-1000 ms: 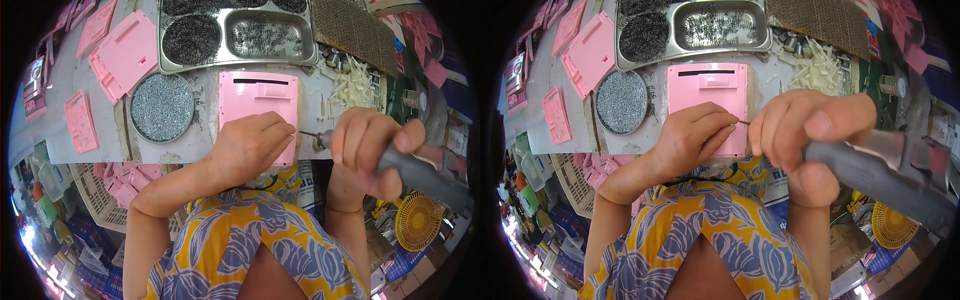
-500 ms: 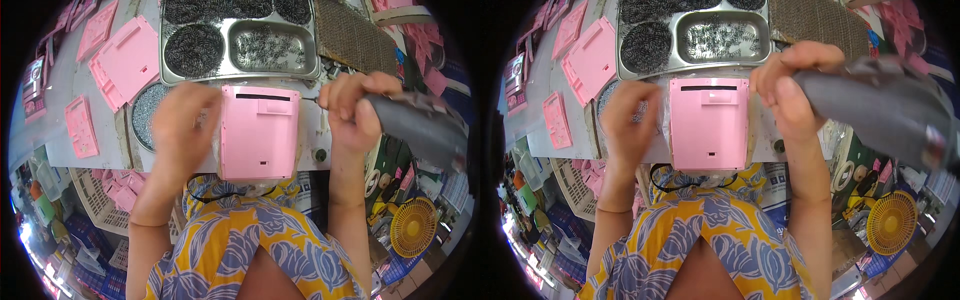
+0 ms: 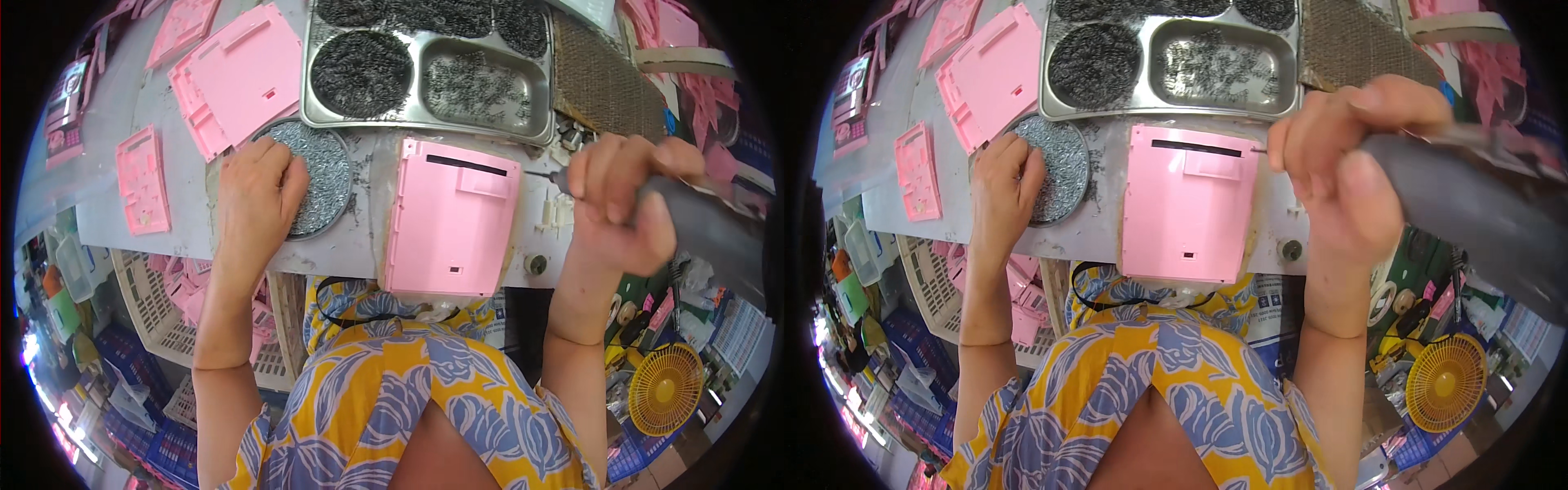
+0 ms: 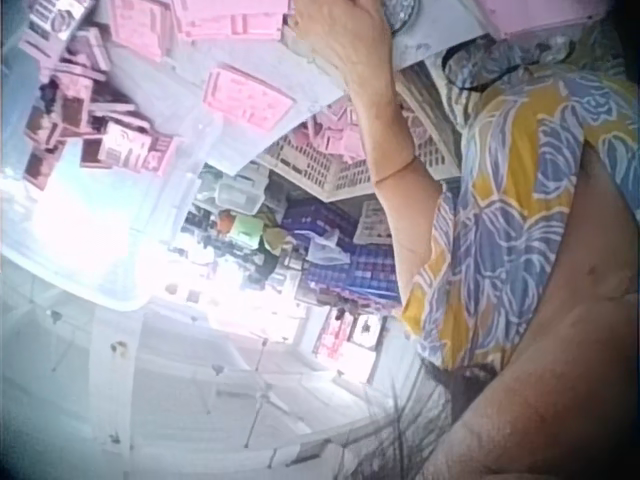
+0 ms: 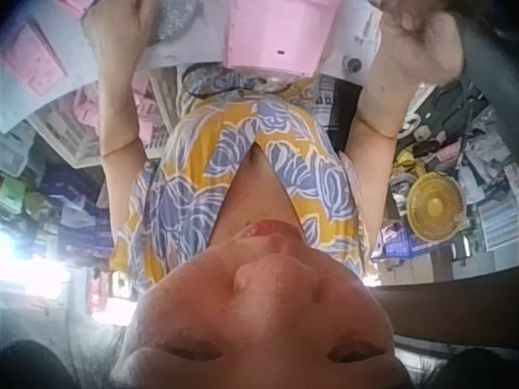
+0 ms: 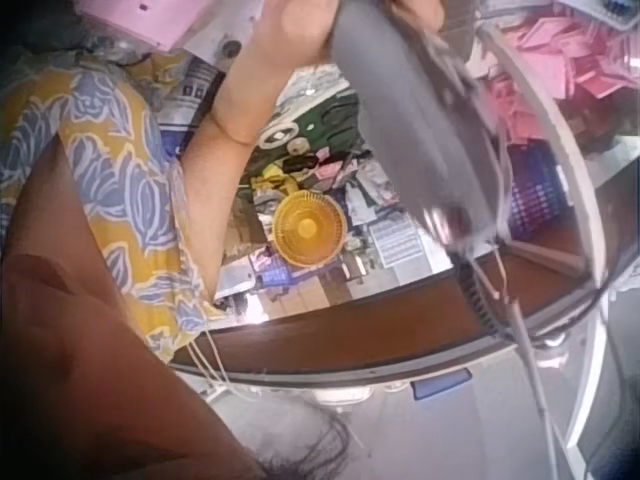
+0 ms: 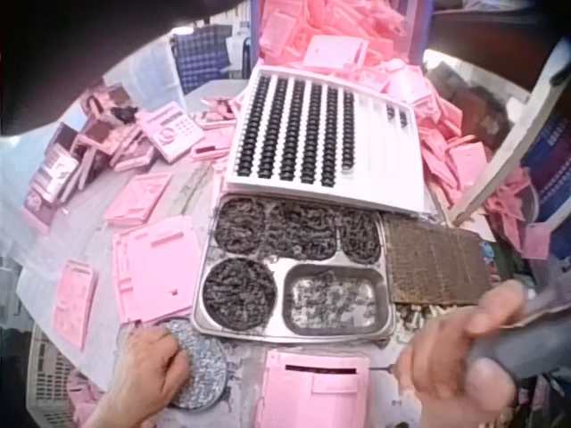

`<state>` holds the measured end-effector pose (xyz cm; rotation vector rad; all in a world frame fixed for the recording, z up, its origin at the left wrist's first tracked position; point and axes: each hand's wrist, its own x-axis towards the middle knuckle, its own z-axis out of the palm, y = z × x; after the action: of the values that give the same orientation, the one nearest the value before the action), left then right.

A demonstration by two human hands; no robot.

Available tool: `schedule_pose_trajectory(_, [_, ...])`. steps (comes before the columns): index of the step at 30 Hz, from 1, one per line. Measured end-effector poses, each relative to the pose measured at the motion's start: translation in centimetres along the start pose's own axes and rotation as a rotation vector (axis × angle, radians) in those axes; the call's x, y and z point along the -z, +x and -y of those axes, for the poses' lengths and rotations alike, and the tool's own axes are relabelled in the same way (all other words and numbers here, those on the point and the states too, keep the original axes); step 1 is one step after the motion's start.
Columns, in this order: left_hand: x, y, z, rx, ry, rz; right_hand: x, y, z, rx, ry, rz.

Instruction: Assembling internal components and securing the casing of pink electronic devices using a soldering iron and an electric screwdriver.

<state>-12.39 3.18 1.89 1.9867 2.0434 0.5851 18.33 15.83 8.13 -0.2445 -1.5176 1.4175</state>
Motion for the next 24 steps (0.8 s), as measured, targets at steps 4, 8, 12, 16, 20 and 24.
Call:
schedule_pose_trajectory(4, [-0.4,0.5,-3.0,-0.316,-0.266,-0.115,-3.3,0.4,1.4,-0.062,0.097,0.05])
schedule_pose_trajectory(8, [-1.6,0.2,-6.7,-0.356,-0.439,-0.073,-7.0,0.3,0.7,-0.148,0.176,0.038])
schedule_pose_trajectory(12, [-2.3,-0.6,-6.6,-0.311,-0.562,-0.053,-7.7,0.9,-0.1,-0.125,0.184,0.099])
schedule_pose_trajectory(16, [-2.5,-0.6,-6.4,-0.286,-0.601,-0.078,-8.3,0.9,-0.3,-0.14,0.172,0.082])
schedule_pose_trajectory(20, [-2.6,-0.7,-6.1,-0.313,-0.502,-0.118,-9.0,0.5,-0.8,-0.167,0.151,0.06])
schedule_pose_trajectory(24, [-2.3,-0.6,-5.5,-0.279,-0.427,-0.178,-8.9,0.8,-1.3,-0.137,0.095,0.016])
